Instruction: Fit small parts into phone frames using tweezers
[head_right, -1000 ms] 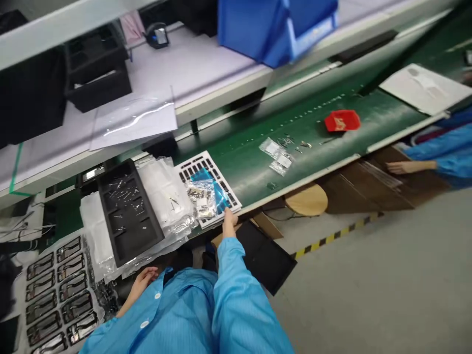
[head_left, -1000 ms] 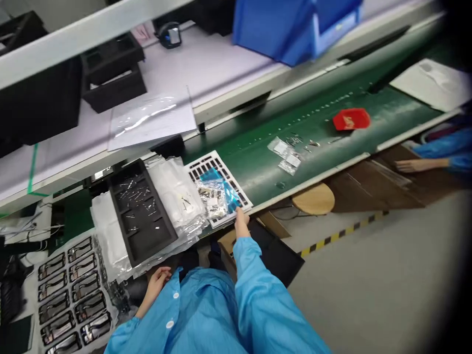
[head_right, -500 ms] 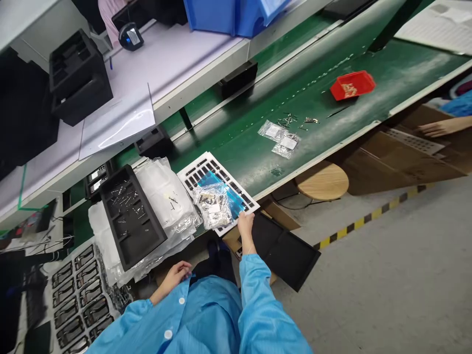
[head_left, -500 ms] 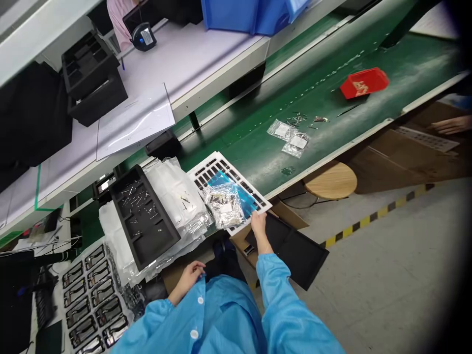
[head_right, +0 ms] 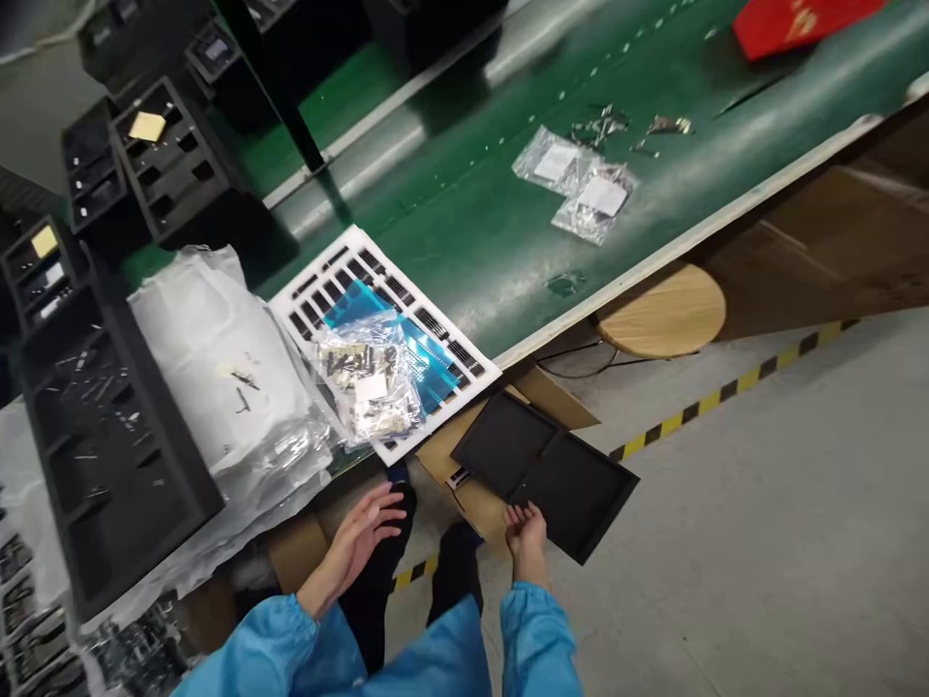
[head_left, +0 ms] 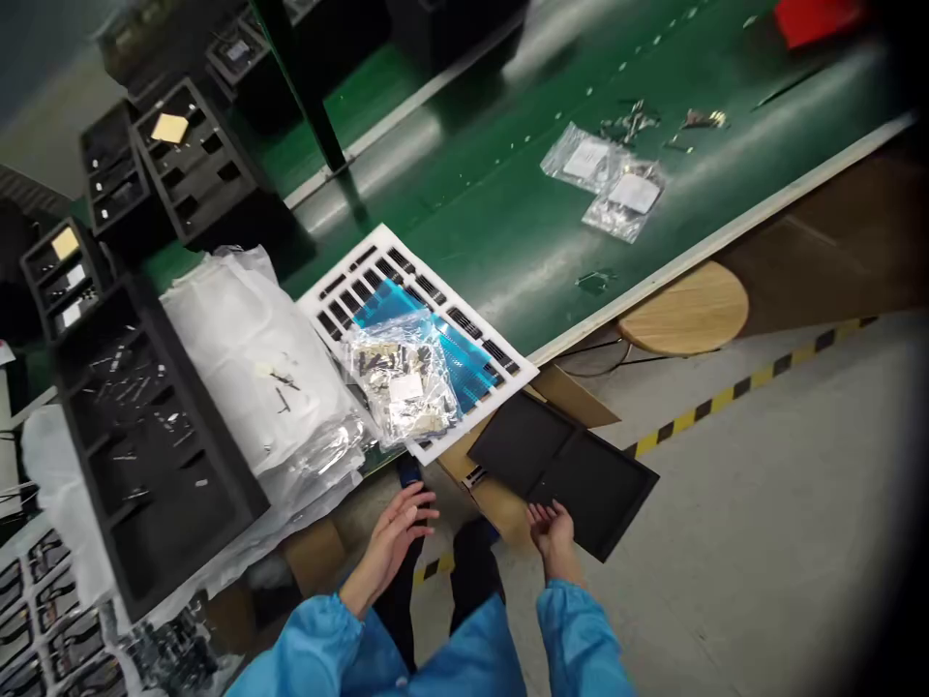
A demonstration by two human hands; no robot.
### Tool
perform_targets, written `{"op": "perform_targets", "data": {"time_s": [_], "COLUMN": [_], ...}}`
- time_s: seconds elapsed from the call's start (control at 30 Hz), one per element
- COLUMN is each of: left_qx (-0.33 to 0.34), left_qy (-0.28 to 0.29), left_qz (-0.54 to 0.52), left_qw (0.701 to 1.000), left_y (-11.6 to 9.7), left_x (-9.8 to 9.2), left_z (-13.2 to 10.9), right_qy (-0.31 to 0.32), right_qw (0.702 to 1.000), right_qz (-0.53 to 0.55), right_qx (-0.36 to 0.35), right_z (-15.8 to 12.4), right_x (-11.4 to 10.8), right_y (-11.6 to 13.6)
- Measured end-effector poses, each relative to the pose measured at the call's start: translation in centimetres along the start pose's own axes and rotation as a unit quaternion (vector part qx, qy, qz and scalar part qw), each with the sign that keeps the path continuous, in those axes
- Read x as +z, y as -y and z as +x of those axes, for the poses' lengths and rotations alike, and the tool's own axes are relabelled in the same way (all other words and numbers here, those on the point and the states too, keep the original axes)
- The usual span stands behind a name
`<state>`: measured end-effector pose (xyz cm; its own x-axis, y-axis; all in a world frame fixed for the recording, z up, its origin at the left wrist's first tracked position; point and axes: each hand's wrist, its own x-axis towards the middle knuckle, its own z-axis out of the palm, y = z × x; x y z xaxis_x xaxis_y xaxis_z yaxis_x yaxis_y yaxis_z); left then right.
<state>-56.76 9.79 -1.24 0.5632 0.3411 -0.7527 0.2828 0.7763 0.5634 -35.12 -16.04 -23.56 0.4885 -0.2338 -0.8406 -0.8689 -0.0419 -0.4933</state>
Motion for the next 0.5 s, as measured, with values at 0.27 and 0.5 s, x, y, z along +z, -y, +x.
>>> {"op": "perform_targets", "data": {"time_s": [0.27,0.5], "left_qx": [-0.027,-0.084], "left_qy": [-0.060,-0.090], "left_qz": [-0.010,0.047], "left_qw": [0.998,0.991], "left_y": [7.6,11.3], "left_x": [1.7,4.0], "left_z": [3.4,0.0], "right_qy": [0.036,0.028], "right_qw": [0.999,0.996], "right_qz": [0.021,-0.084], "right_qx": [0.032,-0.012], "right_z": [9.6,3.9], "right_x": [1.6,-6.7], "right_y": [-10.0,-7.9]}}
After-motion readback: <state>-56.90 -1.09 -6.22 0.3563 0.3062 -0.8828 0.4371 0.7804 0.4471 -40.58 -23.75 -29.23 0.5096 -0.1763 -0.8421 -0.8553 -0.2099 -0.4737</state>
